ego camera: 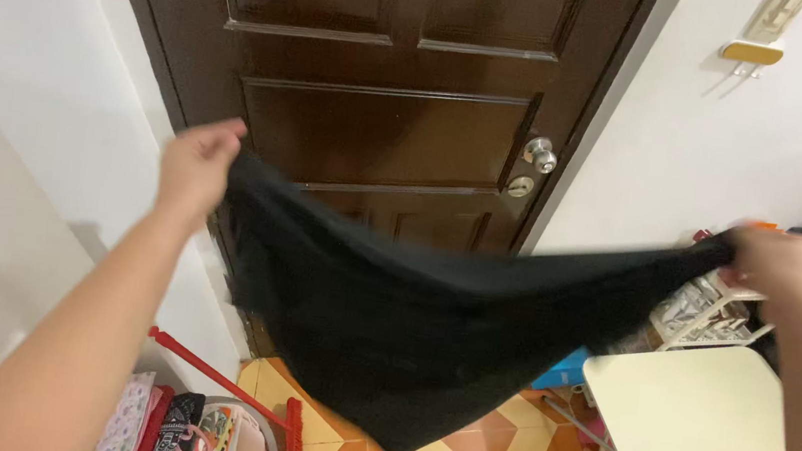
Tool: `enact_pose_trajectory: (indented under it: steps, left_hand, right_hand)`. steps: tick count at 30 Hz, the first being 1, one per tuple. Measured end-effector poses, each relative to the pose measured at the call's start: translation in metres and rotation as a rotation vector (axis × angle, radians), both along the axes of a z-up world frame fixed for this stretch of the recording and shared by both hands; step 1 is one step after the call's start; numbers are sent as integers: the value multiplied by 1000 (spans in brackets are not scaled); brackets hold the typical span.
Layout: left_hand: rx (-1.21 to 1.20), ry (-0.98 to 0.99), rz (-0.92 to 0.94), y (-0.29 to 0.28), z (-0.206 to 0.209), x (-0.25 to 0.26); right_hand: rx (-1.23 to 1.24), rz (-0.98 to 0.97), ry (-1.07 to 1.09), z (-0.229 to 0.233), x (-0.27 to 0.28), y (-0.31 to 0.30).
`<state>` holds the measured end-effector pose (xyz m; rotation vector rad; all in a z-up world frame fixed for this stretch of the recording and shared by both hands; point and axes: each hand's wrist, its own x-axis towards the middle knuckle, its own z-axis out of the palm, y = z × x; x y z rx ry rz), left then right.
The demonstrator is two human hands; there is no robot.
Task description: The recorder is sweeping the floor and tidying up objects in a room.
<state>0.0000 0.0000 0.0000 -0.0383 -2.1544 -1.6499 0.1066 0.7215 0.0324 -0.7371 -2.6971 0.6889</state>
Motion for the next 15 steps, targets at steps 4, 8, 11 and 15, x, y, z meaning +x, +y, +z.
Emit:
enact_pose_trajectory:
  steps: [4,8,11,15]
  left_hand:
    - [255,223,-73,-3,37,13]
    - [1146,-230,-246,49,81,73]
    - [1128,-621,-302,55,41,50]
    - [678,-747,-510,15,-20,-2]
  right_hand:
    - [-938,446,795,-15,15,34]
    - [-1550,481,739,-61,56,-86]
    - [-1594,270,413,-140,10,-98]
    - [-1276,-48,34,-109,-29,-133]
